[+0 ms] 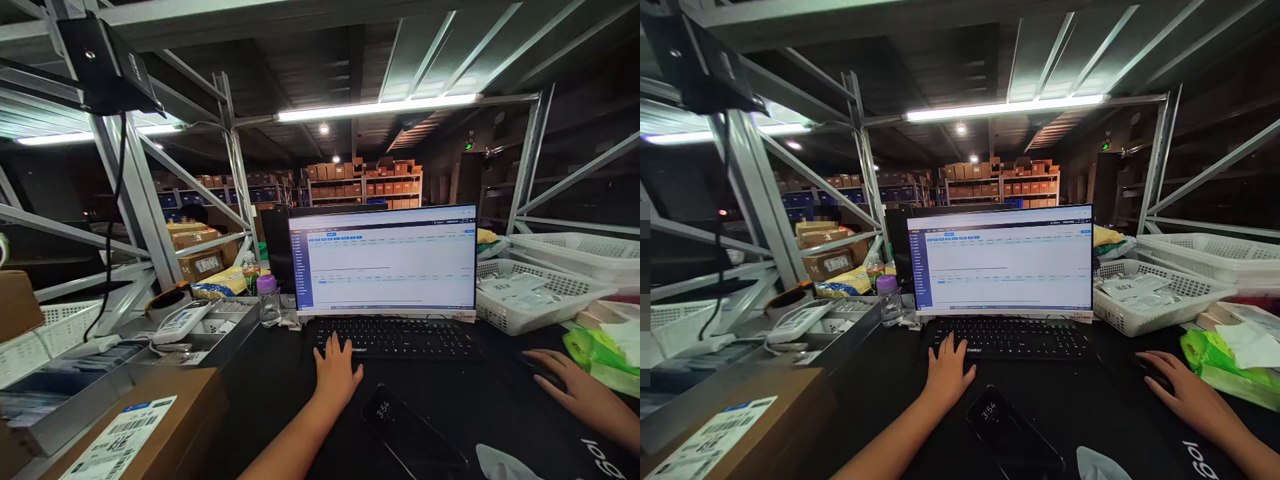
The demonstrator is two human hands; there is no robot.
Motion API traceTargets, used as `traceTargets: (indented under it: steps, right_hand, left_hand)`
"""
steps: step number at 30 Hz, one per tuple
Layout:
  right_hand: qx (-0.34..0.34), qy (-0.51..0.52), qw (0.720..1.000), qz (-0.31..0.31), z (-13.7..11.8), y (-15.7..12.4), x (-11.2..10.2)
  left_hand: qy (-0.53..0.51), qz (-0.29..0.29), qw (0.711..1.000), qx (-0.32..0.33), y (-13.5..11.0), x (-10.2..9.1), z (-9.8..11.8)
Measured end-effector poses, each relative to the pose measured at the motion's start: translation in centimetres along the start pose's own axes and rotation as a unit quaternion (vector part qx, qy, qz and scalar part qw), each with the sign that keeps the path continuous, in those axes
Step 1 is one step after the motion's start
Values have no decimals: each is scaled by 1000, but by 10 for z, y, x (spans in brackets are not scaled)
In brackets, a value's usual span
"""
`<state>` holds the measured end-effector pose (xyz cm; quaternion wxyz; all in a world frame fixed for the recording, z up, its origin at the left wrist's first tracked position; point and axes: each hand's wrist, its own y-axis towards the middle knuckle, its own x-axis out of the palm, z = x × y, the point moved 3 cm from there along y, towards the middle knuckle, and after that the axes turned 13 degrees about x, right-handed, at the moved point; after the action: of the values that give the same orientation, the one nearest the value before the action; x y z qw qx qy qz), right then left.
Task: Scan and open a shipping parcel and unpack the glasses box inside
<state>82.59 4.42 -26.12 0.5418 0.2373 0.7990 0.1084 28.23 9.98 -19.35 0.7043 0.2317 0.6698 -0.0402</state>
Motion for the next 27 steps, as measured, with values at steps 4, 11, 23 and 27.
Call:
traceTargets:
  steps: [4, 11, 23, 27]
  right_hand:
    - [3, -5, 1000, -9, -8, -2, -4]
    - [7, -24, 1000, -16, -25, -6, -16]
    - [20, -22, 1000, -9, -31, -8, -20]
    - [31, -35, 999, -2, -32, -10, -21]
  left_hand:
    - [-6, 22, 999, -35, 1, -1, -4]
    - [-60, 28, 996, -61, 2, -2, -13]
    - [6, 29, 1000, -6, 0, -3, -4]
    - [5, 27, 1000, -12, 1, 3, -5]
